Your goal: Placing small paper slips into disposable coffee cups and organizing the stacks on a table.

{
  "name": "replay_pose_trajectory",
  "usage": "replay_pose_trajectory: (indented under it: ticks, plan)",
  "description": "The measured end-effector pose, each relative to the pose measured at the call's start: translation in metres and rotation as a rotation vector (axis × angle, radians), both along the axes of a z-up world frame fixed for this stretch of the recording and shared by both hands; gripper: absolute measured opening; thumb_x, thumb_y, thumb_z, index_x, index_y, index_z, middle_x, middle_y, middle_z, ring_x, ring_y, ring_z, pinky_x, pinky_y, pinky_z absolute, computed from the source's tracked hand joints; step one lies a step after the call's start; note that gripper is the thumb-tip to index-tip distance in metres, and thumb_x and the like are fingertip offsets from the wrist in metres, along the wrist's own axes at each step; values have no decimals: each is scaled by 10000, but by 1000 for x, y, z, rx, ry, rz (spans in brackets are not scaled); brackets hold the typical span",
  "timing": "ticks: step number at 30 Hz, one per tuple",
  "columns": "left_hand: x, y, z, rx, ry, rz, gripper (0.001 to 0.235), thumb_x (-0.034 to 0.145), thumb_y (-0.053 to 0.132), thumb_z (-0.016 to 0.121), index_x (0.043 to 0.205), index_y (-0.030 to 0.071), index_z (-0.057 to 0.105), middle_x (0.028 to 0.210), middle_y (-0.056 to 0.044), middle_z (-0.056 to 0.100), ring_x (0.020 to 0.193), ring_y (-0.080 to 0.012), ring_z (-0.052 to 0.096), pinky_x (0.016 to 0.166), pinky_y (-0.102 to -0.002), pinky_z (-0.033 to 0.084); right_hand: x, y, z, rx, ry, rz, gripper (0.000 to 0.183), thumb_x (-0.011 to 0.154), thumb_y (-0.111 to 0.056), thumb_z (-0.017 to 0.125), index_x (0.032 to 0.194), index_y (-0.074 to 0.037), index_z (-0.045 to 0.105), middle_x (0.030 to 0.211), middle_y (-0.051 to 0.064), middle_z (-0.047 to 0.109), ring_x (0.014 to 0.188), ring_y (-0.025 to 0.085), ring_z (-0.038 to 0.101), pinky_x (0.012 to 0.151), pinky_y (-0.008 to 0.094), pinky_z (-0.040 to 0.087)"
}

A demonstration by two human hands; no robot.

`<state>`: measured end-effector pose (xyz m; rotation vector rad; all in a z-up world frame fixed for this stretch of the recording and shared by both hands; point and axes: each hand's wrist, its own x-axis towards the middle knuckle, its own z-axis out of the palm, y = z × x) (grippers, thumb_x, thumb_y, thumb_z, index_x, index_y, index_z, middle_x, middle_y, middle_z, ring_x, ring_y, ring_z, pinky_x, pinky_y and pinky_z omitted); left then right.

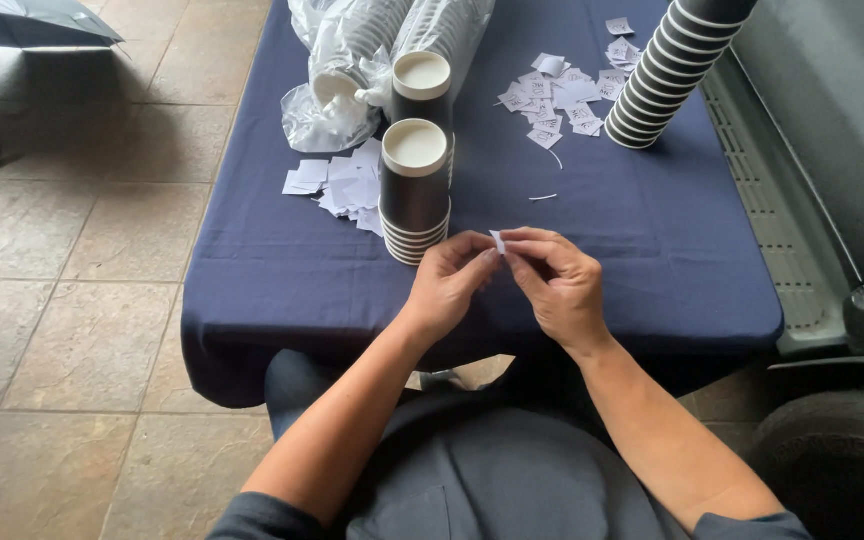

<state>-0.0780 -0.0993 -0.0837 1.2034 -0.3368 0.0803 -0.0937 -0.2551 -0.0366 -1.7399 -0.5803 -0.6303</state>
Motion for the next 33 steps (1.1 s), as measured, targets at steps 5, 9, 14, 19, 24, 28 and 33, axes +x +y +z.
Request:
replay_pose_trajectory:
  ticks: [5,9,14,19,24,28,33]
  plan:
    - [0,-1,-5,39,-17,2,202,1004,177,713,1061,-15,748,814,-120,733,717,-128,662,618,-247,577,-2,-5,-2,47,35,46,81,907,9,816,984,1,792,1066,171,779,984,253,776,806,338,632]
    - [0,-3,-5,79,-42,27,209,1009,198,720,1061,0,763,807,-103,738,713,-113,652,609,-240,568,-1,-5,-4,126,60,101,62,934,30,783,992,43,763,1075,212,757,924,243,766,744,339,639]
    - [-6,-2,7,112,-49,58,187,1001,175,728,1050,0,772,762,-98,723,690,-117,654,588,-235,560,-1,-6,-5,170,72,141,59,950,41,761,1002,64,747,1095,229,740,899,245,767,729,349,647]
    - [-6,-3,5,114,-31,76,168,981,176,753,1031,17,780,768,-89,735,702,-109,670,599,-226,570,-1,-6,-6,145,57,136,70,944,40,770,1008,63,752,1108,241,739,943,262,765,752,359,642]
    - [-5,-2,2,129,9,75,156,966,164,766,1033,25,793,785,-92,751,706,-99,669,607,-215,571,-2,-6,-4,77,13,97,67,936,46,781,996,61,755,1117,239,750,991,289,766,770,363,634]
    - [-4,-3,0,115,19,86,143,963,146,762,1033,25,794,790,-87,754,709,-87,664,607,-206,567,-4,-5,-2,24,-30,60,59,932,34,794,985,41,768,1120,225,763,1009,287,765,788,351,625]
    - [-5,-3,3,116,40,75,153,956,150,770,1048,30,795,798,-96,765,709,-81,659,612,-197,569,-5,-4,1,-30,-95,13,64,932,25,802,990,26,775,1133,212,764,1009,300,766,813,351,626]
